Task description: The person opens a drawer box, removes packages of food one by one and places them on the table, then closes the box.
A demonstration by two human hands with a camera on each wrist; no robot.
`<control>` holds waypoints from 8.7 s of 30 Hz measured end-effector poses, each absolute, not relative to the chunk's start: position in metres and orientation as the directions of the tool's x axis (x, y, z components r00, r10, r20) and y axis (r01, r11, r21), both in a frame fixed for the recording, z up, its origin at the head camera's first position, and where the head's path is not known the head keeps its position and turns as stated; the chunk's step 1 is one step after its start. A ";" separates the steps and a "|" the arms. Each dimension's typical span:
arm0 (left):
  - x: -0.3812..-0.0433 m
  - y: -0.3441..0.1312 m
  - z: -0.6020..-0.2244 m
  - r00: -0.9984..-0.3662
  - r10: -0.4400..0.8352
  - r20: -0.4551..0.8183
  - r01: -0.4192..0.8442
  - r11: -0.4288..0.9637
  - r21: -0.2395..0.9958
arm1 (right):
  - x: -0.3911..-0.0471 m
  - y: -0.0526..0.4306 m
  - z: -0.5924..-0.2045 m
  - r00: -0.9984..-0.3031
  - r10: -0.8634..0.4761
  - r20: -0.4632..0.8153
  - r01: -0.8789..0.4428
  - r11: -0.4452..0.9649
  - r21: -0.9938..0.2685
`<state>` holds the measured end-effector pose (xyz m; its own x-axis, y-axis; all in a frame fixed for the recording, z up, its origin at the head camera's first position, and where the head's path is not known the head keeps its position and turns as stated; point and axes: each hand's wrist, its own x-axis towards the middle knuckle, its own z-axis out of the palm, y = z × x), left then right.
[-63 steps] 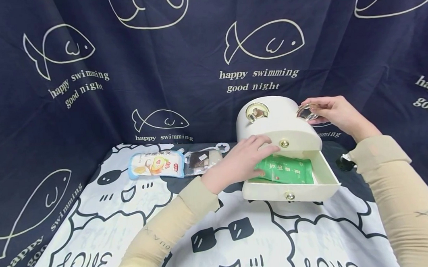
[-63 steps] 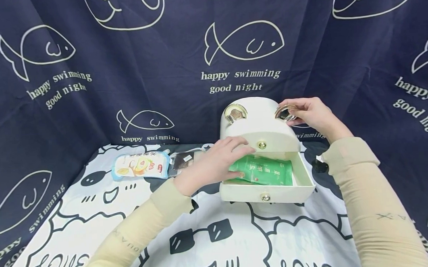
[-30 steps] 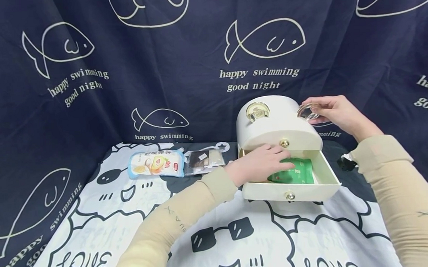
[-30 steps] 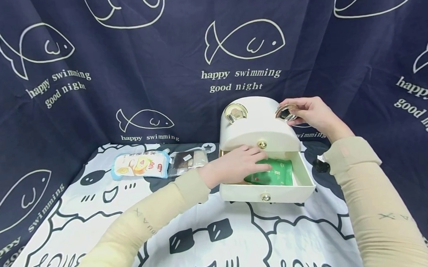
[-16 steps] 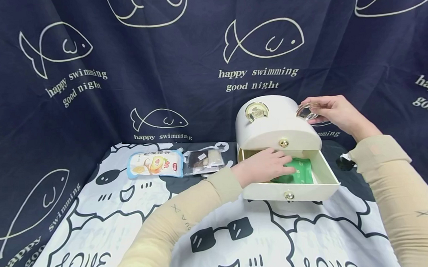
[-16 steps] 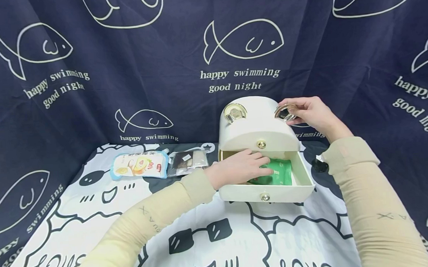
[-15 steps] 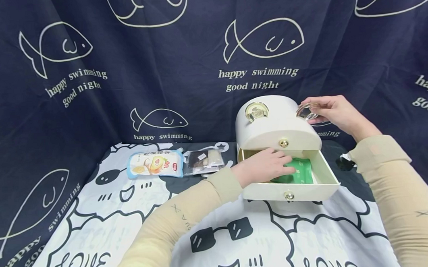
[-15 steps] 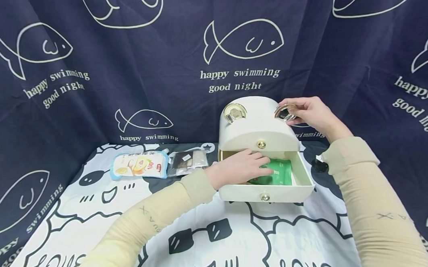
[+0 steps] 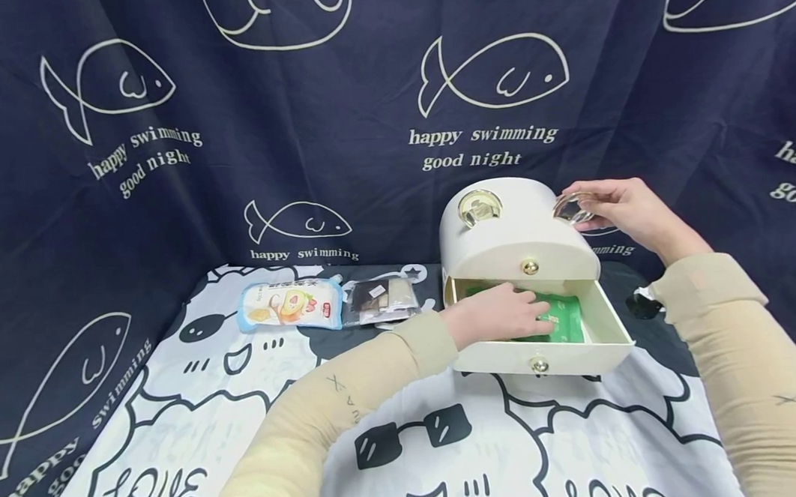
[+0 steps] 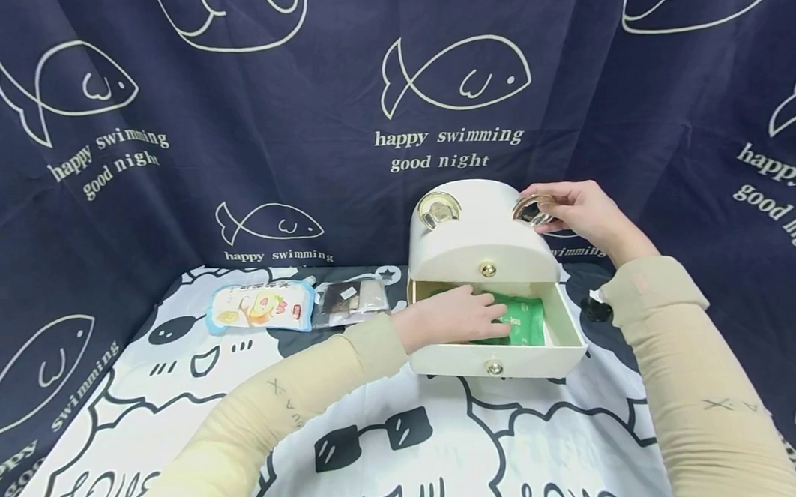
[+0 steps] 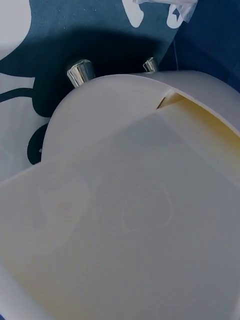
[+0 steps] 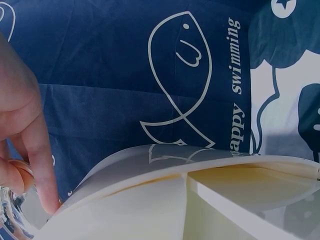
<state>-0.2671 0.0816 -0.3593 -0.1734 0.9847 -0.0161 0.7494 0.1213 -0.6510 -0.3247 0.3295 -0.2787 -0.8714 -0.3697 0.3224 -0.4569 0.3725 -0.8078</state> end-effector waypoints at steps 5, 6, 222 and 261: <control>-0.266 0.084 -0.359 -0.180 0.980 -0.090 0.802 0.093 -0.590 | -0.324 0.329 -0.278 -0.886 -0.346 0.309 -0.433 0.373 -0.821; -0.266 0.085 -0.359 -0.182 0.978 -0.101 0.809 0.090 -0.581 | -0.324 0.328 -0.278 -0.889 -0.341 0.306 -0.427 0.379 -0.821; -0.183 -0.002 -0.275 -0.179 0.645 0.742 0.782 0.551 -0.290 | -0.328 0.331 -0.282 -0.882 -0.333 0.335 -0.444 0.347 -0.826; -0.187 -0.067 -0.327 -0.192 0.477 0.857 0.772 0.613 -0.168 | -0.327 0.332 -0.283 -0.859 -0.369 0.354 -0.467 0.284 -0.837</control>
<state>-0.1866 -0.0671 -0.3267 -0.1918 0.4774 0.8575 0.7724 0.6125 -0.1683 -0.3274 0.3323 -0.2829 -0.8594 -0.3686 0.3544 -0.4671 0.2837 -0.8375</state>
